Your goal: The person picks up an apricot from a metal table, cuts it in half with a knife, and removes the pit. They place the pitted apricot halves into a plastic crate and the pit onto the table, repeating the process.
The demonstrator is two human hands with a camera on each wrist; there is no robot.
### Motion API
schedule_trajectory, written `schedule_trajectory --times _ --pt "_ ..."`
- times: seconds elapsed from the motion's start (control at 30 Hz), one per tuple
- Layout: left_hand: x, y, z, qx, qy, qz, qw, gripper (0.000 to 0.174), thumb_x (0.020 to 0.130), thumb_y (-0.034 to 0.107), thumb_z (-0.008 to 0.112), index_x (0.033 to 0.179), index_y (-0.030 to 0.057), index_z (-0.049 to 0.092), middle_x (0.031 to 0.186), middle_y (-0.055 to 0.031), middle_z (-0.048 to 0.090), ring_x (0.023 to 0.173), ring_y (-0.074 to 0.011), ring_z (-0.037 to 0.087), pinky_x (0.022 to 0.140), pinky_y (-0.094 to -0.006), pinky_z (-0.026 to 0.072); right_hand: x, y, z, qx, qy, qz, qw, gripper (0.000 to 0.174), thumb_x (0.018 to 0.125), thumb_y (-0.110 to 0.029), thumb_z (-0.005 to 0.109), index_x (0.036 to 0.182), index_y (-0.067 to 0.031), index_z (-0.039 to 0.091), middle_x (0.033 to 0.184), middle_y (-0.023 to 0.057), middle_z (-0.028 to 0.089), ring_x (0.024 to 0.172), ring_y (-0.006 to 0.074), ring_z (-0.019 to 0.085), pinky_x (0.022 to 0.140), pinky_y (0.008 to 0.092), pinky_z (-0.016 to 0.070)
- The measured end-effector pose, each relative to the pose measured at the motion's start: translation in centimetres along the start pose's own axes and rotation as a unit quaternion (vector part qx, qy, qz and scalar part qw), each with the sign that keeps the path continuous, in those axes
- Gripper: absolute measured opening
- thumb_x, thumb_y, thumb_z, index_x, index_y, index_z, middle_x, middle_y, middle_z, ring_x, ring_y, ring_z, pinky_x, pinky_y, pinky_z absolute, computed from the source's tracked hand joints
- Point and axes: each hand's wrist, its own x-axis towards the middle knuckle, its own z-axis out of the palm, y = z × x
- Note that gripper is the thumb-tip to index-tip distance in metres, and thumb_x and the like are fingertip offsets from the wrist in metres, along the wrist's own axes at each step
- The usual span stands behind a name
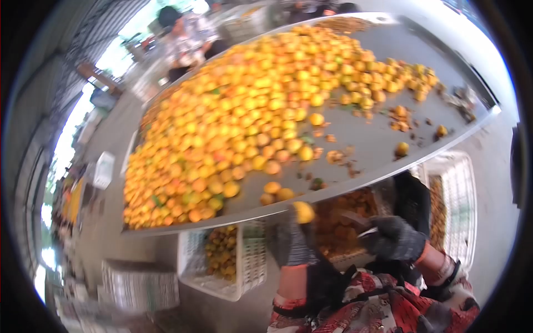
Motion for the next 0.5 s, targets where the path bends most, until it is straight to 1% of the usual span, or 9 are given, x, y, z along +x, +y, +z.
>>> schedule_trajectory --times 0.03,0.1,0.13,0.17,0.23,0.27,0.3,0.33,0.5 --pt "-0.1 -0.6 -1.5 0.036 -0.114 0.071 0.99 0.032 0.089 0.025 0.045 0.103 -0.0015 0.055 0.098 -0.0123 0.059 0.091 -0.0189 0.055 0.08 -0.0303 0.044 0.5 -1.7 0.3 -0.001 0.07 -0.013 0.997 0.025 0.076 -0.006 0.057 0.101 -0.0031 0.054 0.086 0.009 0.057 0.071 0.0172 0.057 0.058 0.0273 0.047" --pt "-1.3 3.3 0.9 0.419 -0.147 -0.027 0.896 0.029 0.089 0.019 0.044 0.111 0.0024 0.052 0.112 -0.0104 0.054 0.103 -0.0174 0.05 0.091 -0.0309 0.0388 1.9 -5.3 0.4 0.148 0.125 0.036 0.98 0.035 0.068 -0.006 0.064 0.102 -0.0025 0.055 0.09 0.0074 0.058 0.082 0.0158 0.056 0.071 0.0281 0.0458" --pt "-2.1 2.8 1.1 0.583 -0.247 0.108 0.767 0.03 0.088 0.014 0.045 0.117 0.0047 0.049 0.116 -0.0089 0.051 0.109 -0.0183 0.046 0.095 -0.0316 0.0355 2.9 -5.2 0.1 0.278 0.11 0.118 0.947 0.041 0.064 -0.009 0.068 0.103 -0.0025 0.055 0.095 0.0073 0.059 0.086 0.0166 0.055 0.076 0.0289 0.0447" --pt "-2.1 -0.9 1.2 0.244 -0.281 -0.053 0.927 0.033 0.088 0.014 0.045 0.12 0.0057 0.046 0.116 -0.0078 0.052 0.111 -0.0192 0.045 0.097 -0.0321 0.0347 3.3 -3.7 -0.1 -0.071 0.08 -0.053 0.993 0.049 0.062 -0.012 0.071 0.107 -0.002 0.053 0.097 0.0071 0.059 0.088 0.0198 0.056 0.08 0.0312 0.0435" --pt "-2.9 -1.7 1.2 0.413 -0.294 0.313 0.803 0.031 0.087 0.014 0.048 0.116 0.0062 0.049 0.117 -0.0074 0.049 0.108 -0.0182 0.047 0.092 -0.0297 0.0383 4.2 -2.0 0.9 -0.079 0.08 -0.124 0.986 0.053 0.061 -0.012 0.073 0.109 -0.0023 0.052 0.098 0.0072 0.059 0.09 0.0209 0.056 0.081 0.031 0.0431" --pt "-2.8 -1.5 1.1 0.421 -0.278 0.32 0.802 0.031 0.087 0.014 0.048 0.116 0.0062 0.049 0.117 -0.0074 0.049 0.108 -0.0182 0.047 0.092 -0.0297 0.0383 4.5 -2.7 1.0 -0.077 0.027 -0.082 0.993 0.055 0.061 -0.012 0.073 0.11 -0.0023 0.051 0.098 0.0076 0.059 0.091 0.0208 0.056 0.082 0.0311 0.0427" --pt "-3.0 -0.7 1.6 0.256 -0.292 0.08 0.918 0.029 0.088 0.016 0.047 0.115 0.006 0.05 0.117 -0.0063 0.05 0.107 -0.0158 0.047 0.092 -0.0277 0.0385 4.7 -3.3 0.8 -0.075 -0.022 -0.034 0.996 0.057 0.06 -0.012 0.074 0.112 -0.0024 0.051 0.098 0.0081 0.06 0.093 0.0206 0.055 0.083 0.0311 0.0424" --pt "-3.3 -0.2 1.9 0.059 -0.283 -0.167 0.943 0.028 0.089 0.017 0.046 0.114 0.0058 0.051 0.116 -0.0053 0.05 0.106 -0.0135 0.047 0.091 -0.0257 0.0388 4.8 -3.8 0.7 -0.062 -0.049 -0.027 0.997 0.063 0.059 -0.013 0.075 0.115 -0.0022 0.047 0.101 0.0081 0.058 0.096 0.02 0.054 0.083 0.0314 0.0421" --pt "-4.6 -1.7 2.5 0.087 -0.218 -0.11 0.966 0.03 0.09 0.018 0.044 0.117 0.0049 0.048 0.116 -0.0055 0.05 0.105 -0.011 0.047 0.091 -0.0239 0.0382 4.8 -2.1 1.1 -0.087 0.004 -0.045 0.995 0.071 0.057 -0.015 0.077 0.119 -0.0014 0.044 0.107 0.0082 0.055 0.097 0.0193 0.052 0.084 0.0323 0.0414"
